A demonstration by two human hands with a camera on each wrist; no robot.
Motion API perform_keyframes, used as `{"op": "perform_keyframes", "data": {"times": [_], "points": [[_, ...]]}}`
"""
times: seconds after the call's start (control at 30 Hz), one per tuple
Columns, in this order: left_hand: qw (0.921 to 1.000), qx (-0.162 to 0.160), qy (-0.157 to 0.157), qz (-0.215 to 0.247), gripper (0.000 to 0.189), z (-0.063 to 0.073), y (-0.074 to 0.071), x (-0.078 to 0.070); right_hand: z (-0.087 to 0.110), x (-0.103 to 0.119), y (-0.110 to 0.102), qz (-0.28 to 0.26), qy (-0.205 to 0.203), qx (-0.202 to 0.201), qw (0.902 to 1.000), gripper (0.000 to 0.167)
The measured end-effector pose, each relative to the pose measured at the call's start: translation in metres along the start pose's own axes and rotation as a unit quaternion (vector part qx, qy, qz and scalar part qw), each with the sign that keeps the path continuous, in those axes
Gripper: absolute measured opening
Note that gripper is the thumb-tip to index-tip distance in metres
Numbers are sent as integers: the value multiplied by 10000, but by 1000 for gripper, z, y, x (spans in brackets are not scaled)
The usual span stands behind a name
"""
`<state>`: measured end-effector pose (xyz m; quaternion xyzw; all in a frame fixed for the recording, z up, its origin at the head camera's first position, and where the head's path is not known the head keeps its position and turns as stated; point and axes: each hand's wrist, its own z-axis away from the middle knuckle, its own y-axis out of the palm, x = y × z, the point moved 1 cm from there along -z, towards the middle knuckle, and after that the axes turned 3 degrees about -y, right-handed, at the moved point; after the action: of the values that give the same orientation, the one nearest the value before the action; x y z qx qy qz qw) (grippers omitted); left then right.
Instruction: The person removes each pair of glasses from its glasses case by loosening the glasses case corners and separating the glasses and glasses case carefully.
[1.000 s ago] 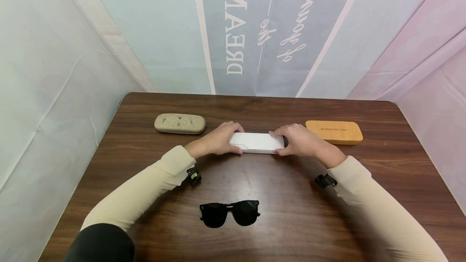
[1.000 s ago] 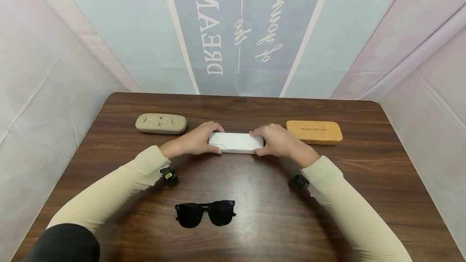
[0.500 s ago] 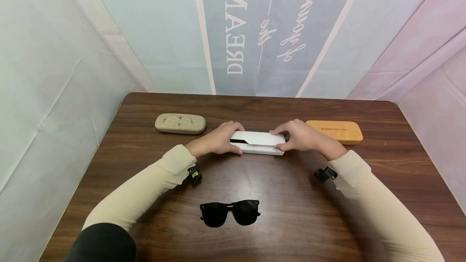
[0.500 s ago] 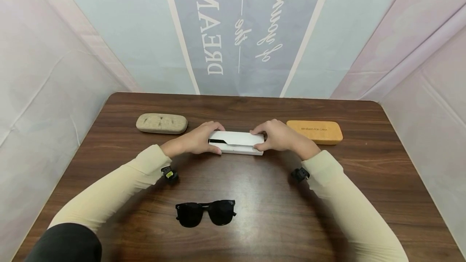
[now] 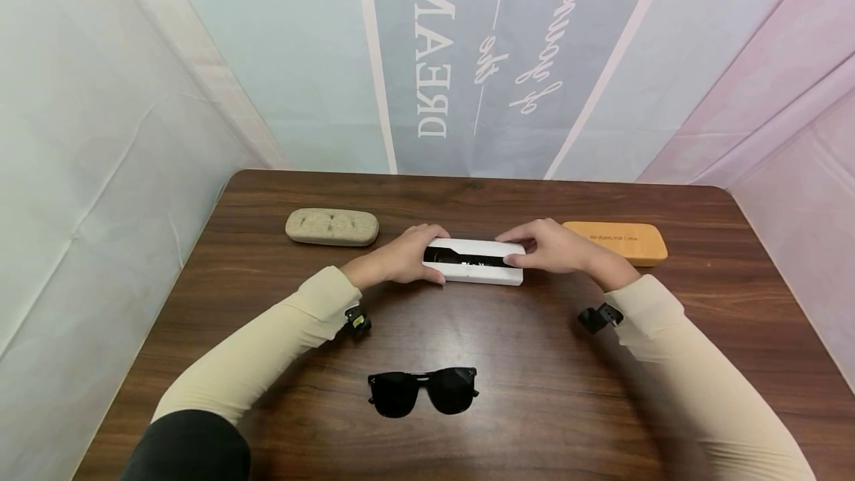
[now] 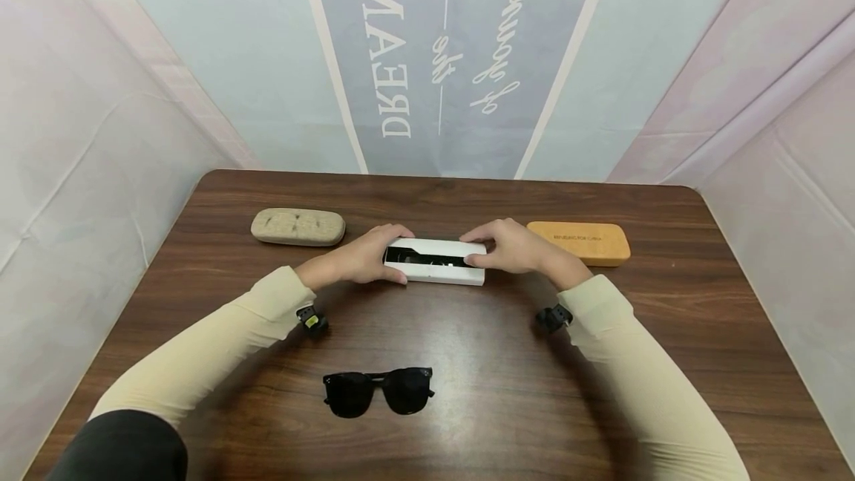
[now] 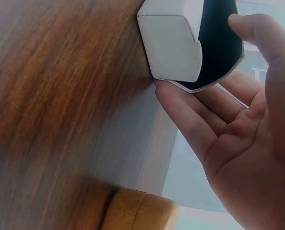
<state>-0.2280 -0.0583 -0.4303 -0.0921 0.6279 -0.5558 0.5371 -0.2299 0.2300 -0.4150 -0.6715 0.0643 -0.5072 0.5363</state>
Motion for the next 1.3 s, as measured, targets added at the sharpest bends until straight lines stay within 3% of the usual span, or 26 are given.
{"op": "perform_keyframes", "data": {"times": [0.2,0.77,1.1,1.3], "points": [[9999,4,-51,93,80,1,0,0,2,-2,1,-395,-12,-121,9991,29],[9995,-148,-56,286,103,5,1,-3,-1,-1,3,311,176,-758,9965,30],[9993,-113,13,370,103,5,0,-3,-7,-1,7,756,436,-1019,9910,32],[9993,-122,-17,359,106,6,0,-3,-11,1,9,930,541,-1478,9831,26]]}}
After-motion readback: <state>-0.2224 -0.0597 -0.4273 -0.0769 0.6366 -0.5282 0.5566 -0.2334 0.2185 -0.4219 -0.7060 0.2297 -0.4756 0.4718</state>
